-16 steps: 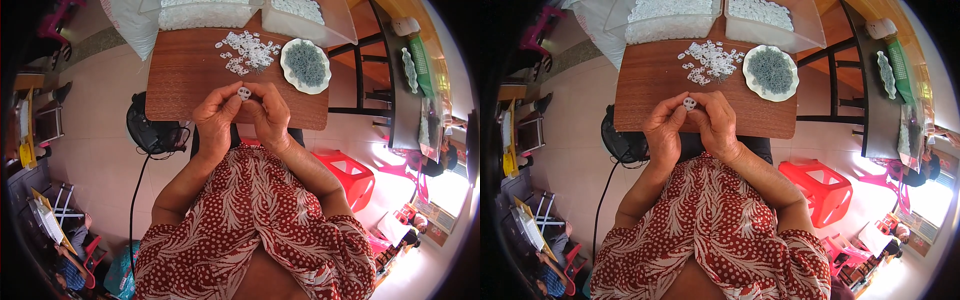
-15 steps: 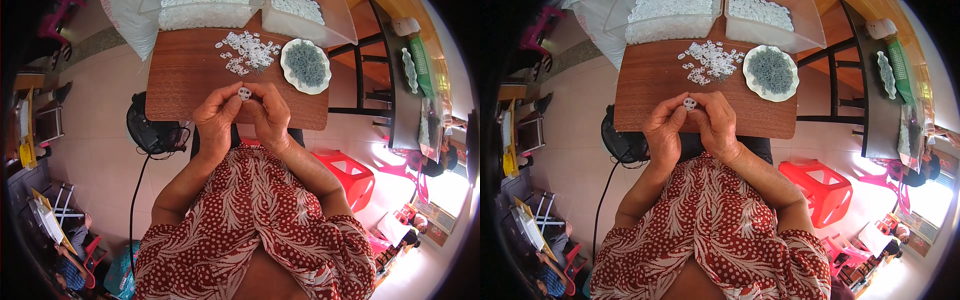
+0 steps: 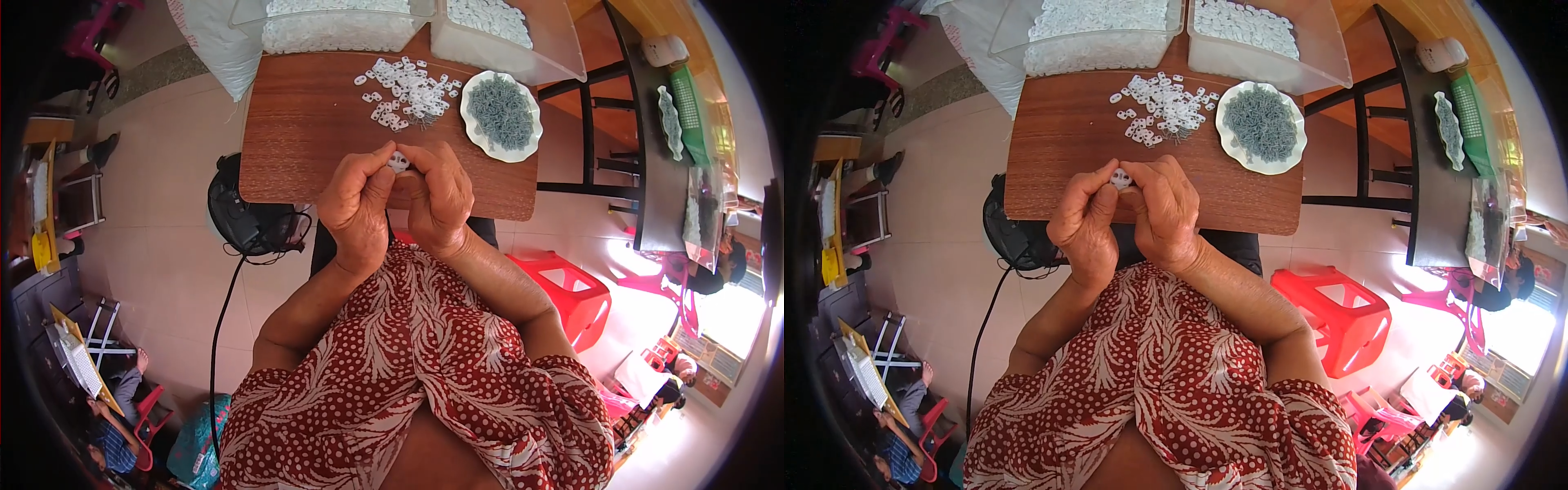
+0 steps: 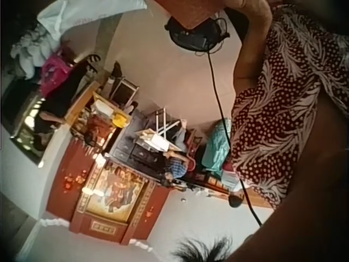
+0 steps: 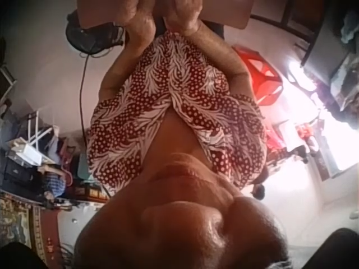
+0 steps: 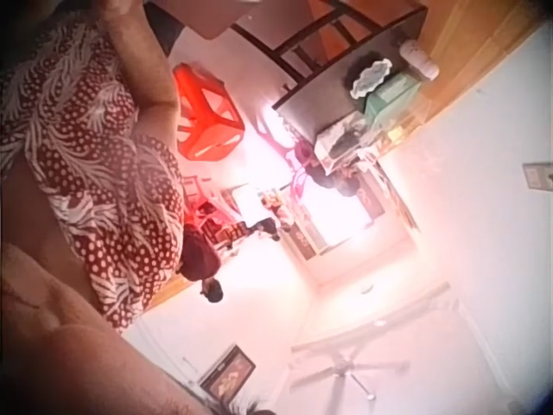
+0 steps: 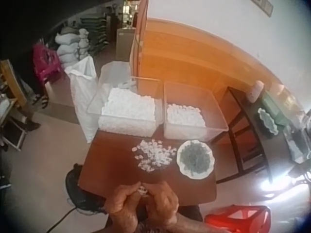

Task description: The recorder is manual assembling small white plastic components by inserting tiny grey pins into pre-drilled holes.

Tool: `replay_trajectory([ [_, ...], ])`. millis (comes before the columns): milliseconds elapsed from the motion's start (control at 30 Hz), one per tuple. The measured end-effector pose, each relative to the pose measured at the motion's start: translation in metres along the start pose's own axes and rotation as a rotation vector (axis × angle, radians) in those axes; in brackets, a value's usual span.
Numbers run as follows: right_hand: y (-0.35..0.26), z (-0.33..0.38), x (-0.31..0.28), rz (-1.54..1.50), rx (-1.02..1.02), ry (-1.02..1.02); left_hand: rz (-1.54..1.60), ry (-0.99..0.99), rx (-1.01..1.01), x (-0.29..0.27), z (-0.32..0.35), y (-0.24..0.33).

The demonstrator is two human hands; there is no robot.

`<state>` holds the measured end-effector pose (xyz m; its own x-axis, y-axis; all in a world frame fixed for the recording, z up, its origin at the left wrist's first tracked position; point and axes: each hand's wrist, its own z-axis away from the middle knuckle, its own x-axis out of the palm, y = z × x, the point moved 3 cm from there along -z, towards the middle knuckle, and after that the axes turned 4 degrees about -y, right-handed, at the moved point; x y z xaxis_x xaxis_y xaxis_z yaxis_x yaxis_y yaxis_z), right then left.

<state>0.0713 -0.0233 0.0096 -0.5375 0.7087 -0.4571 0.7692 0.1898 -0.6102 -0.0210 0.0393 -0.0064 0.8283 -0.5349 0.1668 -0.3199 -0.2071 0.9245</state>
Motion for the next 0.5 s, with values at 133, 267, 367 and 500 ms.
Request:
replay_trajectory([
  [133, 0.000, 0.000, 0.001, 0.012, 0.008, 0.011, -0.053, 0.009, 0.032, 0.001, 0.000, -0.002],
  [267, 0.007, 0.002, 0.005, 0.028, 0.016, 0.031, -0.098, 0.021, 0.011, 0.002, 0.000, -0.008],
  [367, 0.009, 0.002, 0.006, 0.030, 0.035, 0.025, -0.109, 0.013, -0.013, 0.002, -0.003, -0.013],
  [500, 0.015, 0.004, 0.009, -0.001, 0.049, 0.021, -0.162, 0.002, -0.005, 0.003, -0.005, -0.015],
])
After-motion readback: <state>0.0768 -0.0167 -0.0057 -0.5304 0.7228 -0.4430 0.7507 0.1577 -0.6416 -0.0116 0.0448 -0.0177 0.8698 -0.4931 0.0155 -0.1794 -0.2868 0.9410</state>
